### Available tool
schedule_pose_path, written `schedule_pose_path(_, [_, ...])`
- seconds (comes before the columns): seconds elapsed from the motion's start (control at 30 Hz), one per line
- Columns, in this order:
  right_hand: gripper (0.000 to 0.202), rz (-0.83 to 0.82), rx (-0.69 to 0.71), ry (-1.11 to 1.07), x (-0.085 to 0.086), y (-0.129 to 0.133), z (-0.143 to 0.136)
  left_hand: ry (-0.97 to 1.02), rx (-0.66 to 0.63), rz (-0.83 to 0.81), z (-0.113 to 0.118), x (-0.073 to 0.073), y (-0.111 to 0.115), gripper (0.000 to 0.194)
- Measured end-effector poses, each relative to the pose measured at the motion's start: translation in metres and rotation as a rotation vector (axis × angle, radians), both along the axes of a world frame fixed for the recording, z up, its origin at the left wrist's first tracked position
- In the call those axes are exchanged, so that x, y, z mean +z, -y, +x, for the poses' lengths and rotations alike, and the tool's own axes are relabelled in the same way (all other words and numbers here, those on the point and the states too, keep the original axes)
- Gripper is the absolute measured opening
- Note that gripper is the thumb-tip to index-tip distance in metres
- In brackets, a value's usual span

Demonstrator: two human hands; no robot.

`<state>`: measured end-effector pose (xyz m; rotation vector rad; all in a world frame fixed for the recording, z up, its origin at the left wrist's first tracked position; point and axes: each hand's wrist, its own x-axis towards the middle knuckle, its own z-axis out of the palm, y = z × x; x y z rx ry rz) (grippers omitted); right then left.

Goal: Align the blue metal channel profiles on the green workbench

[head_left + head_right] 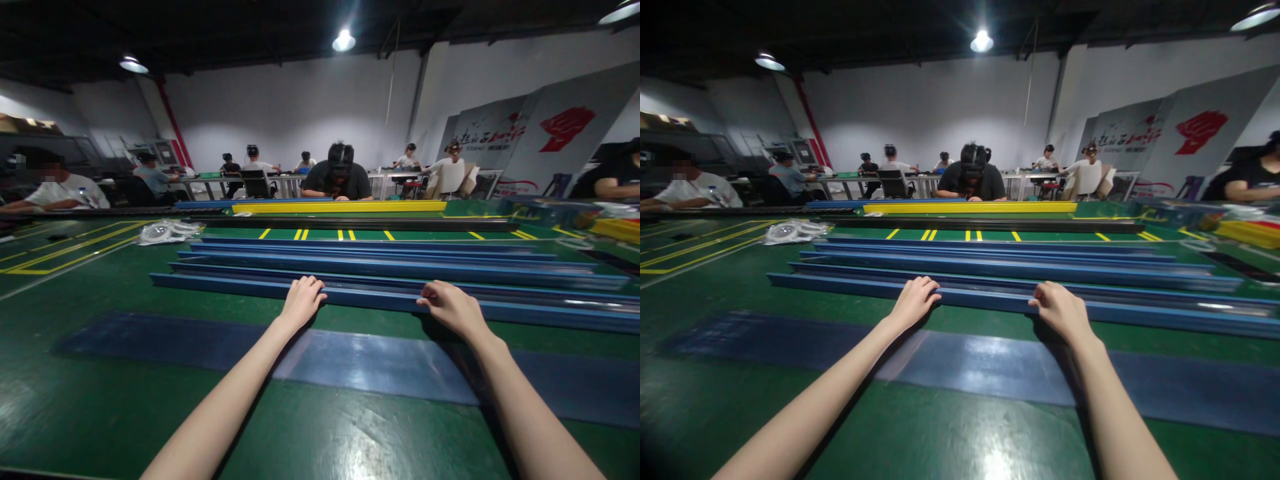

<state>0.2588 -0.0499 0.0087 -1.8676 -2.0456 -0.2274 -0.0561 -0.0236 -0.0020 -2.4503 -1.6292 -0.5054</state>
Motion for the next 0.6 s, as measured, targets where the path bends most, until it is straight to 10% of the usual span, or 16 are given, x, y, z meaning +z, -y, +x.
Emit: schedule_pose_path(0.6, [0.025, 0.083, -0.160, 0.025, -0.018, -0.008, 0.056, 0.116, 0.054, -0.046, 0.044, -0.008, -0.023, 0.016])
